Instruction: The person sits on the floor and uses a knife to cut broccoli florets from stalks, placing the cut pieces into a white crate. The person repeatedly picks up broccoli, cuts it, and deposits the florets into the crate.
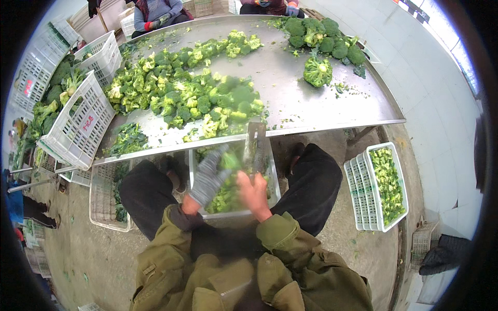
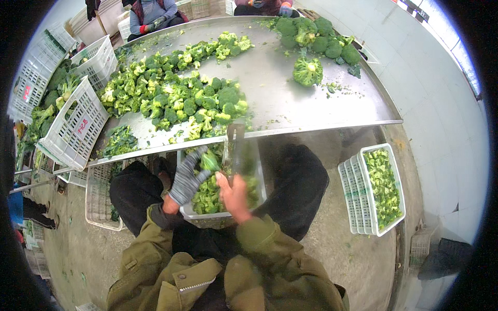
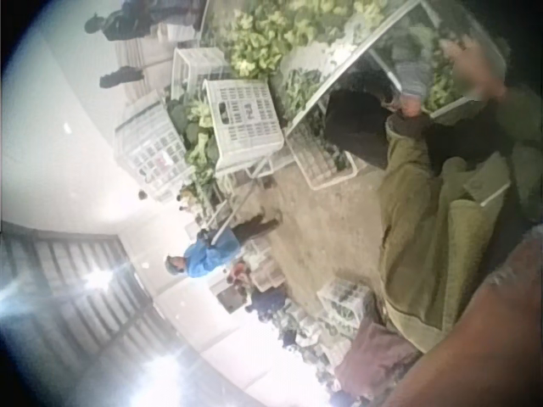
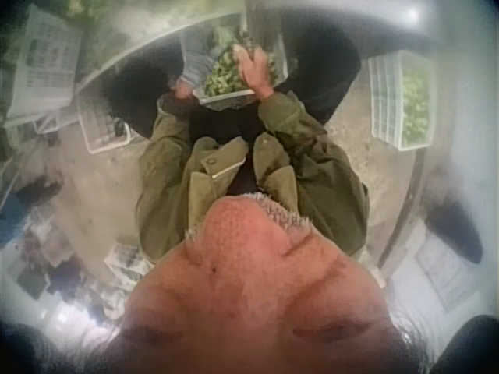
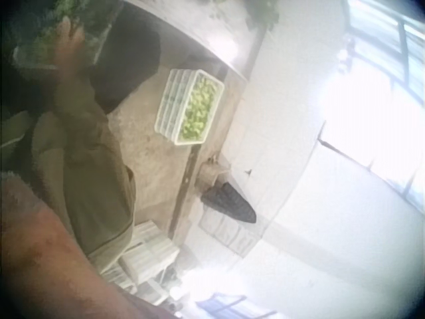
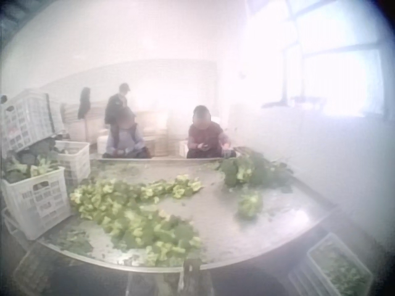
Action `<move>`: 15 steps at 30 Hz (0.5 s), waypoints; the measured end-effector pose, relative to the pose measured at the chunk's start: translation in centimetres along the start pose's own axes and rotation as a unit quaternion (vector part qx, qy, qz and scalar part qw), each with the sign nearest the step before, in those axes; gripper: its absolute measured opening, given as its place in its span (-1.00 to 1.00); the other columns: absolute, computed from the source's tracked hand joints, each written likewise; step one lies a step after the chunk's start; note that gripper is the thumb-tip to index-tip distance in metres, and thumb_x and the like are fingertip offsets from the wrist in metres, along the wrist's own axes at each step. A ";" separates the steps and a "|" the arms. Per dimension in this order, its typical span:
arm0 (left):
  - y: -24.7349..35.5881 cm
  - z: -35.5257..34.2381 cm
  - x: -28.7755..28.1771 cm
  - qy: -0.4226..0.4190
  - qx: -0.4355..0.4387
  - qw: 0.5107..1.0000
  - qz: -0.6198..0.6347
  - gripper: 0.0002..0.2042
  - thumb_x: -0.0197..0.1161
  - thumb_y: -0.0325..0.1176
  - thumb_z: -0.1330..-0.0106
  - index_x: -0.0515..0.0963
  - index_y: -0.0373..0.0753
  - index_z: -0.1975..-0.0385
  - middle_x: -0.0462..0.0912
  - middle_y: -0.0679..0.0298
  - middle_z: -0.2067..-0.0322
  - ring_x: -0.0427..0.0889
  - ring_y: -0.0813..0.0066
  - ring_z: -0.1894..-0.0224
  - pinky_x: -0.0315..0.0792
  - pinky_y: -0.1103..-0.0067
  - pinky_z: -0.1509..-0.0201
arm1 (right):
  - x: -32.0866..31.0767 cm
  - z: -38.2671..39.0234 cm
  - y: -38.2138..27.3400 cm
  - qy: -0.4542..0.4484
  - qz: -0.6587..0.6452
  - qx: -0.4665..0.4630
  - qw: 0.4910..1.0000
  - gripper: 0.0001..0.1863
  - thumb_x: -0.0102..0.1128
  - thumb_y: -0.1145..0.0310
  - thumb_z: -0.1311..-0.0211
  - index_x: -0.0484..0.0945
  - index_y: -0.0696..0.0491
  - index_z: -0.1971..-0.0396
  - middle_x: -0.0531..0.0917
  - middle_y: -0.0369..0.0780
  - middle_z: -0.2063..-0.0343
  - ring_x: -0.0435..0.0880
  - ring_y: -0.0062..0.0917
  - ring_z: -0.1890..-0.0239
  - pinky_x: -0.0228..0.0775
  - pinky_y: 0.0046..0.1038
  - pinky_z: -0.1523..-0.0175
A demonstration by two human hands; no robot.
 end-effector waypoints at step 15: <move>-3.2 4.9 5.5 -0.083 -0.206 0.850 0.478 -0.47 0.29 -0.18 -0.39 0.41 -0.20 -0.31 0.60 0.26 -0.10 0.61 0.49 -0.04 0.60 0.51 -0.08 | 0.1 0.1 1.0 -0.087 0.058 0.027 0.994 -0.74 0.21 0.29 -0.33 0.41 0.10 0.48 0.49 -0.27 0.70 0.47 -0.61 0.70 0.30 -0.46 0.65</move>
Point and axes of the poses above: each hand's wrist, its own z-axis away from the middle knuckle, its own x-axis out of the palm, y = z × x, the point moved 10 cm from there along -z, towards the middle knuckle
